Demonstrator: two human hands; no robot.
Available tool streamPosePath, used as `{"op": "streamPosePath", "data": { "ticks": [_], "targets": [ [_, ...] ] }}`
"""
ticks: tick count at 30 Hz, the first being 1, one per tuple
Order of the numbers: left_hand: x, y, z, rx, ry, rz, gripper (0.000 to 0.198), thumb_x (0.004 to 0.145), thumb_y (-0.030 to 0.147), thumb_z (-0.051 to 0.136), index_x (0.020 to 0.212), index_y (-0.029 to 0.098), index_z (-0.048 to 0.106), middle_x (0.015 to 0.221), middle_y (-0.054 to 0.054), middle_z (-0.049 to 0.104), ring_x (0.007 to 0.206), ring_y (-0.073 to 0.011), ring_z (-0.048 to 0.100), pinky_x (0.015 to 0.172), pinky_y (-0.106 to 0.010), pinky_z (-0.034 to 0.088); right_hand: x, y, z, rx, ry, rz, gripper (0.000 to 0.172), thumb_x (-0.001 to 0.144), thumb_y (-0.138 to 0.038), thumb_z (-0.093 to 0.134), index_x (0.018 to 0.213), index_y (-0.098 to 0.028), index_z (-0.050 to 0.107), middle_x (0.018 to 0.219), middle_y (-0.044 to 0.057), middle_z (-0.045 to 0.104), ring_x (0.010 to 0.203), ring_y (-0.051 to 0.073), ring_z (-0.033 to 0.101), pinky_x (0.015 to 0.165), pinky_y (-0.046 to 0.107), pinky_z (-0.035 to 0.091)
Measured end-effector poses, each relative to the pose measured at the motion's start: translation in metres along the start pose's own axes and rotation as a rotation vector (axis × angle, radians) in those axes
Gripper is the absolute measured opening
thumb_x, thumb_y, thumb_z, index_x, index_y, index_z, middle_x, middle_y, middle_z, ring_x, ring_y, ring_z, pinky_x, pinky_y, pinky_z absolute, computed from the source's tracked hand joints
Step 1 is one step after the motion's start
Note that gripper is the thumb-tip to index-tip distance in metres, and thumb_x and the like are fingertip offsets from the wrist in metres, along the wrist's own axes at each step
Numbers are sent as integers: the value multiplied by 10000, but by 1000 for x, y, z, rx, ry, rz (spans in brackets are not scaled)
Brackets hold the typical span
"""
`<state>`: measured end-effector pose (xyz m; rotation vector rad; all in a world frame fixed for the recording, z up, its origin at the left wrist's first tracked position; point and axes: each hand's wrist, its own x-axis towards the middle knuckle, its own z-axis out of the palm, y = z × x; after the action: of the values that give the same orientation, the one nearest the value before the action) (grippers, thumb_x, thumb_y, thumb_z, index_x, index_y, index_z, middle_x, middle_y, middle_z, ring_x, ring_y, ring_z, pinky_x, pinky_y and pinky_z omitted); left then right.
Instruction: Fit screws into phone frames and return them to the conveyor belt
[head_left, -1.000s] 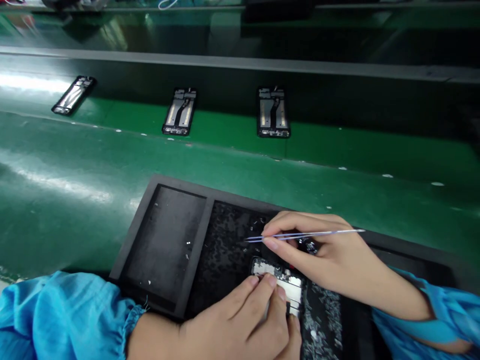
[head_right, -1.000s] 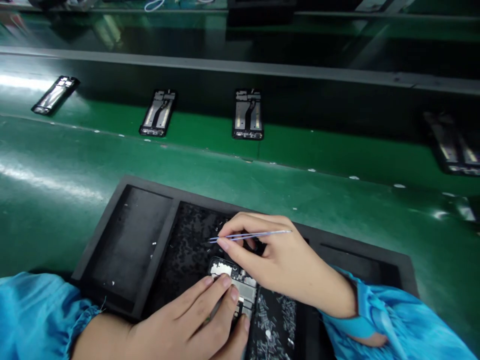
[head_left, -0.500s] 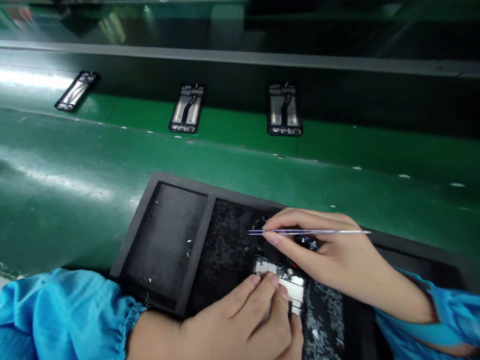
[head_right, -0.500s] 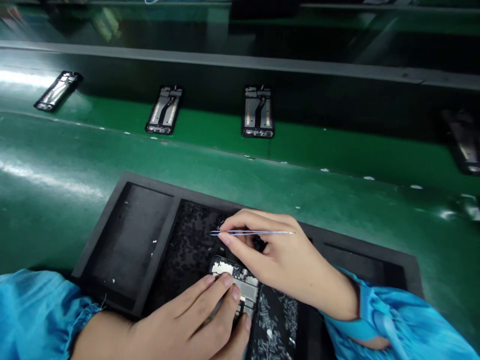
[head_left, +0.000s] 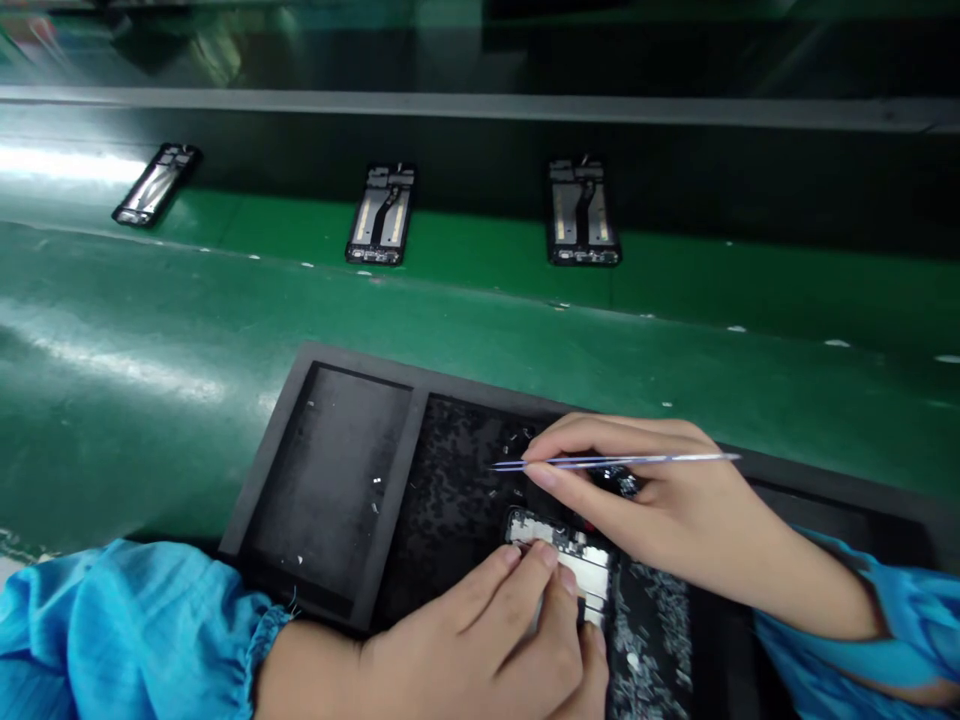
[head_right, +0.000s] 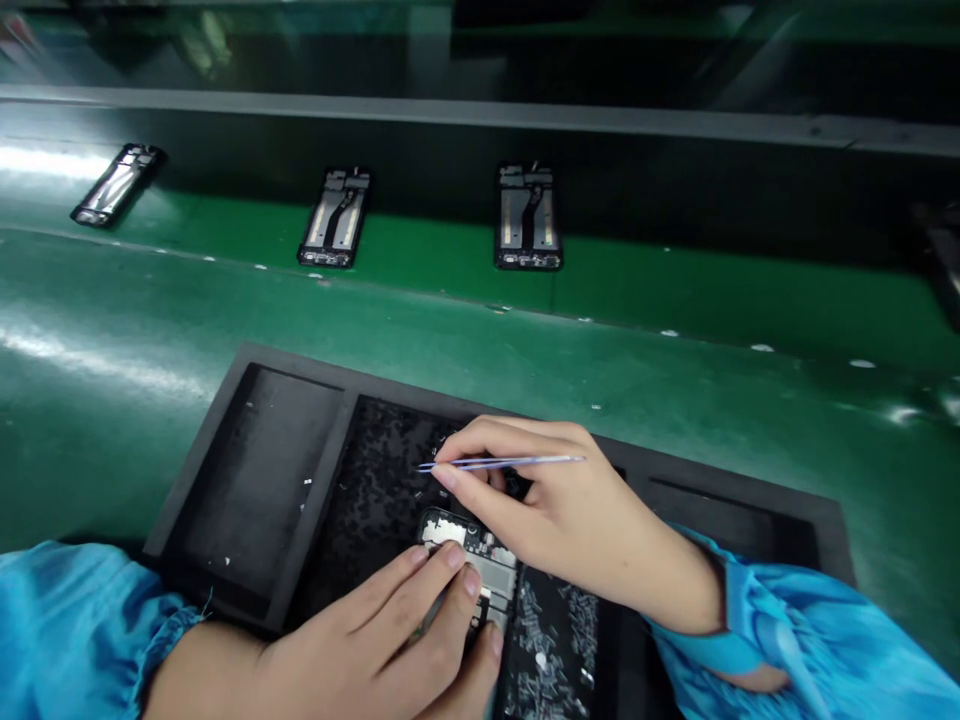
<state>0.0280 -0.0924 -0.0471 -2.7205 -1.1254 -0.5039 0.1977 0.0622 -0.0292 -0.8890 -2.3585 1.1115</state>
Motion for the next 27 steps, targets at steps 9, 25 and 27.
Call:
{"op": "streamPosePath", "data": {
  "ticks": [9,25,27],
  "targets": [
    [3,-2,-3,9,-13,17,374,1015,248,458,1313,147,660,1259,-80,723,1194,-269,684,1114,-404,487,1,0,1,30,-5,-25,86,943,-271,659,887,-241,717,829,-19,752,679,106,686,586,218,530],
    [40,-55,-43,-626,-218,-555,142,950,144,512,1020,170,633,936,-44,707,702,-125,680,614,-212,577,-25,-27,9,58,305,209,142,964,-209,521,1087,-276,502,733,4,647,584,180,684,502,315,519],
    [50,-70,-40,-797,-370,-757,126,939,148,511,959,181,631,790,5,677,581,-104,630,523,-191,505,-27,-30,13,-21,293,207,68,945,-217,503,902,-265,480,766,22,631,516,149,630,472,308,489]
  ]
}}
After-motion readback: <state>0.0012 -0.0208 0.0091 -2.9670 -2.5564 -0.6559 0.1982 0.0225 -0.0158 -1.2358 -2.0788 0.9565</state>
